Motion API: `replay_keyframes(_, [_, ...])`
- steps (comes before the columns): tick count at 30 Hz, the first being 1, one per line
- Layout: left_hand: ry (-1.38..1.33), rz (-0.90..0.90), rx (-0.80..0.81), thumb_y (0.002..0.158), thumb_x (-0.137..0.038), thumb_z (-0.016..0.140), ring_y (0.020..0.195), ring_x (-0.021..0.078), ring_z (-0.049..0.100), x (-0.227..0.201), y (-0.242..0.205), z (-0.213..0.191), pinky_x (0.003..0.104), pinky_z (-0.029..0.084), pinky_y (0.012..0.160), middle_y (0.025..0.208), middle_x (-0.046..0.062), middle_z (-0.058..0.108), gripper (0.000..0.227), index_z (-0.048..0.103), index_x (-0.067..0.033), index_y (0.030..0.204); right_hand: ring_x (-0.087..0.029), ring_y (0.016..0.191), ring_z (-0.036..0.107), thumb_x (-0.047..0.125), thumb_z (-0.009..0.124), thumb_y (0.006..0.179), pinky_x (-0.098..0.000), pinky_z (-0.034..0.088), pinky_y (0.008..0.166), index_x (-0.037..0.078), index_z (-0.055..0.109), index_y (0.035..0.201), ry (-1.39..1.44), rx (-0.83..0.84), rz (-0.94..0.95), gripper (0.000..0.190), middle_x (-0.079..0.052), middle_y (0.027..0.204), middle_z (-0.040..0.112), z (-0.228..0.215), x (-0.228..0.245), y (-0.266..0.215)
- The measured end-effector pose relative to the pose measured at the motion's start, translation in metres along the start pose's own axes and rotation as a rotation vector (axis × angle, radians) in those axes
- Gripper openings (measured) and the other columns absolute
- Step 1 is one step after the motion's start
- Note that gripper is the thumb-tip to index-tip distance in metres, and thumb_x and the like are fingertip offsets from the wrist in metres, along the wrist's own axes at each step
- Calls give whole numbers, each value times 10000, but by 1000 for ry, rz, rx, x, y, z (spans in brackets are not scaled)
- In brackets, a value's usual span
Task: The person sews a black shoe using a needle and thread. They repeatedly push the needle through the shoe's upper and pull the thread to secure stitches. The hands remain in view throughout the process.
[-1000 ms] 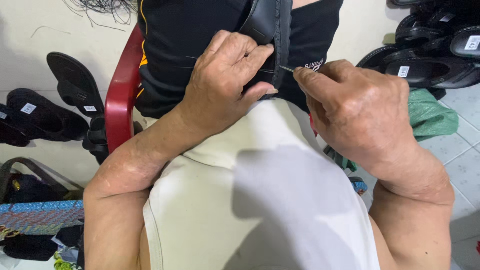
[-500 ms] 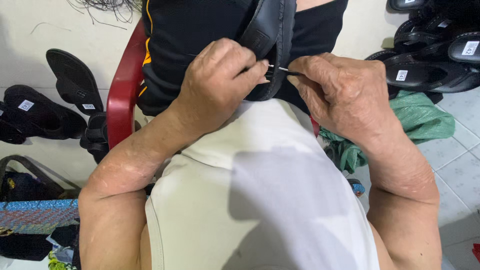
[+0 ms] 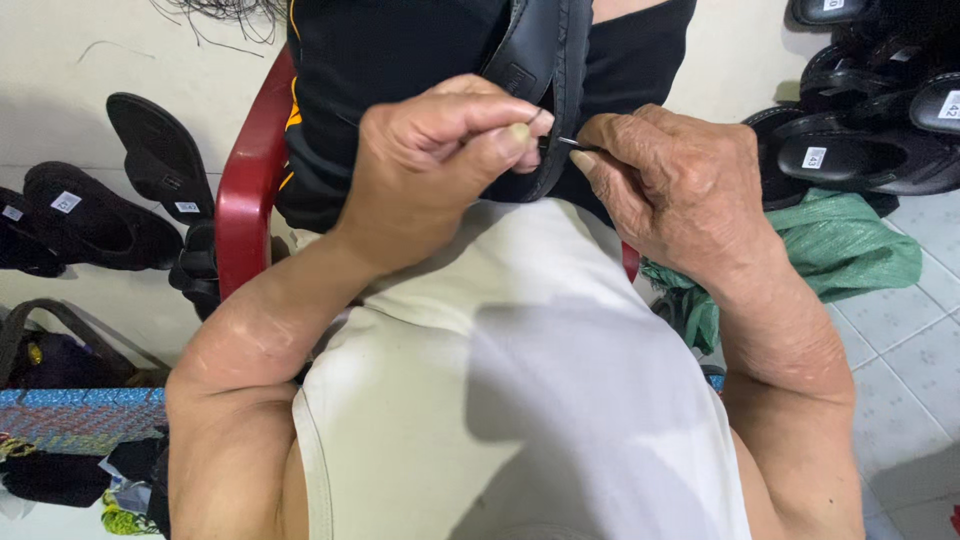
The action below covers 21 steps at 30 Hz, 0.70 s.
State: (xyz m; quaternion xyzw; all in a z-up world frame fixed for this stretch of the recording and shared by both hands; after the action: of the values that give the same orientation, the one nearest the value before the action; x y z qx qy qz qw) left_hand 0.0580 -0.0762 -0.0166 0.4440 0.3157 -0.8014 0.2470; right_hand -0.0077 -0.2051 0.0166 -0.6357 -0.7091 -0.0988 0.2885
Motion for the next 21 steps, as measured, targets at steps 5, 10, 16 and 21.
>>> replay_keyframes(5, [698, 235, -62, 959, 35, 615, 793, 251, 666, -10, -6, 9, 362, 534, 740, 916, 116, 684, 71, 624, 5, 1023, -242, 695, 625, 53, 703, 1069, -358, 415, 583, 45, 714, 1019, 145, -6, 15, 52, -71, 780, 649, 0, -3, 4])
replay_keyframes(10, [739, 56, -60, 940, -99, 659, 694, 201, 641, 18, -3, 0, 352, 494, 668, 816, 47, 682, 76, 622, -53, 989, -242, 688, 618, 66, 701, 1068, -363, 424, 588, 63, 726, 1037, 117, 5, 3, 40, -64, 777, 645, 0, -4, 5])
replay_keyframes(16, [582, 143, -14, 915, 22, 731, 645, 181, 583, 6, 2, 3, 312, 466, 616, 764, 74, 673, 72, 676, -10, 882, -244, 696, 624, 99, 688, 1087, -358, 419, 579, 53, 720, 1049, 124, 9, 9, 68, -66, 790, 648, 0, -3, 6])
replay_keyframes(21, [554, 2, 9, 900, -8, 746, 617, 128, 571, 14, 4, 0, 259, 441, 568, 753, 66, 687, 42, 725, -21, 867, -233, 656, 591, 208, 609, 1121, -360, 400, 539, 76, 704, 1089, 22, 26, 22, 166, -52, 753, 592, 4, -2, -8])
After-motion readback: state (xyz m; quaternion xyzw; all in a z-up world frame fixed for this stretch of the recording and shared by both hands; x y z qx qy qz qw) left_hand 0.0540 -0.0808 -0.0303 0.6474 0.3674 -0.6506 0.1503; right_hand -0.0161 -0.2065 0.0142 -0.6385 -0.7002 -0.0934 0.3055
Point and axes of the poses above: each hand's wrist, its own y-axis towards the middle knuckle, its own z-axis out of the palm, x = y × z, the point moved 10 cm from there along y, towards the middle knuckle
